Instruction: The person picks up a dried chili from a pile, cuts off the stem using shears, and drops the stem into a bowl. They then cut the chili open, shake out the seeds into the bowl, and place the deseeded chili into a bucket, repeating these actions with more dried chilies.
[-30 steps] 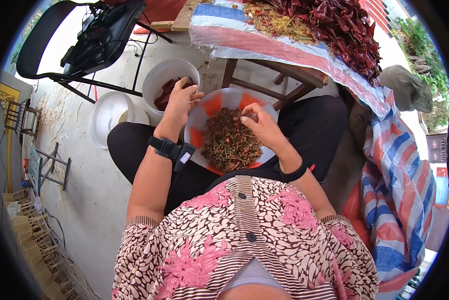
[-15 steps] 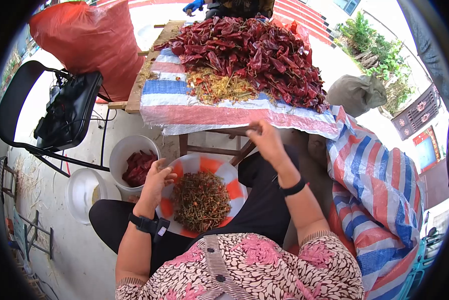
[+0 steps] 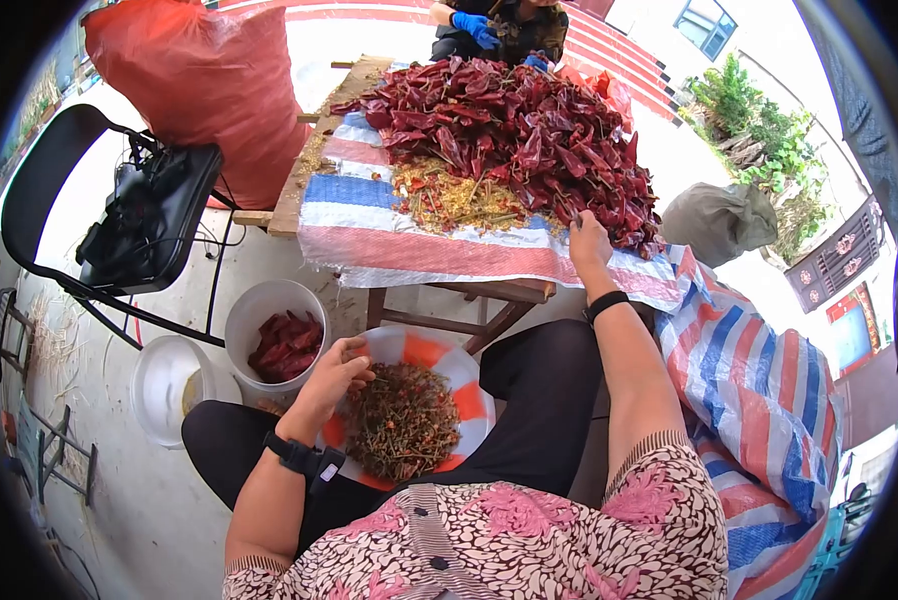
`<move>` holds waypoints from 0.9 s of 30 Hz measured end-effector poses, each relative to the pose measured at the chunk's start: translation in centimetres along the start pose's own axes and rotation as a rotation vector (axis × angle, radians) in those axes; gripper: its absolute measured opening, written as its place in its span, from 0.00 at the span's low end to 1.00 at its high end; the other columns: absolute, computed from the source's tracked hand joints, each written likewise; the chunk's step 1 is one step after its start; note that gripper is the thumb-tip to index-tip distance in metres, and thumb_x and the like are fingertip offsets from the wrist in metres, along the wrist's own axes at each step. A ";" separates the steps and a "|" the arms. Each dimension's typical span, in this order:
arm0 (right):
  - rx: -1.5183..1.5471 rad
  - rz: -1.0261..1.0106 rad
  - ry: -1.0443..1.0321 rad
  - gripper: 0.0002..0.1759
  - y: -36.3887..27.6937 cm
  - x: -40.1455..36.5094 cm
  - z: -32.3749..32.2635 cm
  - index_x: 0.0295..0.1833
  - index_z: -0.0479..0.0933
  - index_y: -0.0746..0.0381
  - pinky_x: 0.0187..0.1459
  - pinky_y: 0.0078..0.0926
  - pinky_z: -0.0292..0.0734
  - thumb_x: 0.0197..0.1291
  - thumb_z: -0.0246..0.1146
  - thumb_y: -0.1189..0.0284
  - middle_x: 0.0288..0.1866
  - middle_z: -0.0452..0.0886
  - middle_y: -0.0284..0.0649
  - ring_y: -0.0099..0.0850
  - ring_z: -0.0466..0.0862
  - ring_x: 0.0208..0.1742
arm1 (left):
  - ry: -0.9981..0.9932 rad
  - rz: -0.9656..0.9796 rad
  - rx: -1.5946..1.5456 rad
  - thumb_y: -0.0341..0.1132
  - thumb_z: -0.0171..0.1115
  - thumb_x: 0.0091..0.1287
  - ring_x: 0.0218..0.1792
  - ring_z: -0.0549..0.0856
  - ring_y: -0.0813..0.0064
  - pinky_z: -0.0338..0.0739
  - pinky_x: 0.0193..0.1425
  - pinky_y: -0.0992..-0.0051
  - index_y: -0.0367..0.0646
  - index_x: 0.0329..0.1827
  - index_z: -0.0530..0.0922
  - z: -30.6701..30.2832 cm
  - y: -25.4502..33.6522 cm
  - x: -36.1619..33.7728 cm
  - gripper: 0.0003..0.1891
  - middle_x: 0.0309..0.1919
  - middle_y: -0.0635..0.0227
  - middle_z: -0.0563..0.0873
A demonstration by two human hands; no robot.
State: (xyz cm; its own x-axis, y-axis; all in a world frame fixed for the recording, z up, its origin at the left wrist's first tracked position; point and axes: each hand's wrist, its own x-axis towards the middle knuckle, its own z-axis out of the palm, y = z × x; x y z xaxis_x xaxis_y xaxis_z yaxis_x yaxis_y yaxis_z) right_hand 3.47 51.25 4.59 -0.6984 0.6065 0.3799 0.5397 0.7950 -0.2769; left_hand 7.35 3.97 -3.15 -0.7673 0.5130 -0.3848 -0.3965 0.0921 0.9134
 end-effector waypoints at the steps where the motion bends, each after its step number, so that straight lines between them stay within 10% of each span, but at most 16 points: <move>1: 0.147 -0.025 0.025 0.13 0.9 0.6 0.4 0.49 0.72 0.60 0.47 0.43 0.78 0.62 0.59 0.67 0.42 0.83 0.46 0.44 0.85 0.44 | -0.004 0.002 0.004 0.32 0.54 0.71 0.44 0.83 0.74 0.76 0.48 0.74 0.39 0.66 0.66 0.0 0.0 0.1 0.21 0.48 0.63 0.80; 6: 1.344 0.437 -0.252 0.09 0.5 -1.0 -2.1 0.47 0.70 0.63 0.21 0.25 0.71 0.64 0.59 0.73 0.36 0.82 0.42 0.22 0.74 0.21 | -0.069 0.003 0.053 0.34 0.54 0.71 0.44 0.82 0.75 0.76 0.49 0.74 0.38 0.65 0.68 0.4 0.2 -0.1 0.20 0.48 0.62 0.81; 10: 1.523 0.289 -0.248 0.06 -6.5 -9.1 -6.6 0.44 0.70 0.59 0.15 0.16 0.62 0.66 0.60 0.72 0.38 0.82 0.41 0.16 0.67 0.18 | -0.199 0.061 0.066 0.40 0.52 0.74 0.46 0.82 0.75 0.76 0.53 0.73 0.37 0.64 0.68 1.0 0.8 -0.8 0.21 0.50 0.62 0.81; 14: 1.431 0.036 -0.397 0.06 -12.5 -19.4 -7.9 0.45 0.74 0.64 0.19 0.17 0.67 0.67 0.60 0.73 0.37 0.84 0.38 0.17 0.71 0.18 | -0.370 0.150 -0.092 0.46 0.49 0.76 0.52 0.81 0.74 0.74 0.58 0.72 0.38 0.65 0.68 2.1 1.7 -1.8 0.23 0.54 0.62 0.81; 20: 0.708 -0.521 -0.085 0.14 -16.2 -29.6 -3.9 0.46 0.76 0.57 0.34 0.35 0.77 0.53 0.65 0.78 0.38 0.82 0.41 0.44 0.83 0.39 | -0.366 0.213 -0.388 0.45 0.50 0.75 0.56 0.80 0.73 0.74 0.60 0.71 0.39 0.65 0.70 2.0 1.2 -1.4 0.22 0.55 0.62 0.81; 27: 0.670 -0.605 -0.229 0.13 -16.5 -31.2 -3.3 0.47 0.76 0.61 0.40 0.28 0.77 0.55 0.66 0.78 0.40 0.82 0.43 0.39 0.84 0.41 | -0.294 0.251 -0.388 0.40 0.56 0.73 0.54 0.81 0.75 0.74 0.61 0.74 0.39 0.63 0.71 1.4 1.3 -2.1 0.21 0.55 0.63 0.81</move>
State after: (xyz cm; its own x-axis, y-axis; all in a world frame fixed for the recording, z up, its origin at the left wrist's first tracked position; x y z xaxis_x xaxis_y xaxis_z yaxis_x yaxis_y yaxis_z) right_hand 17.90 19.18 0.22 -0.8867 0.0176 0.4620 -0.2804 0.7741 -0.5676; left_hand 9.17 4.17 -1.00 -0.7113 0.7006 -0.0568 -0.4186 -0.3572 0.8350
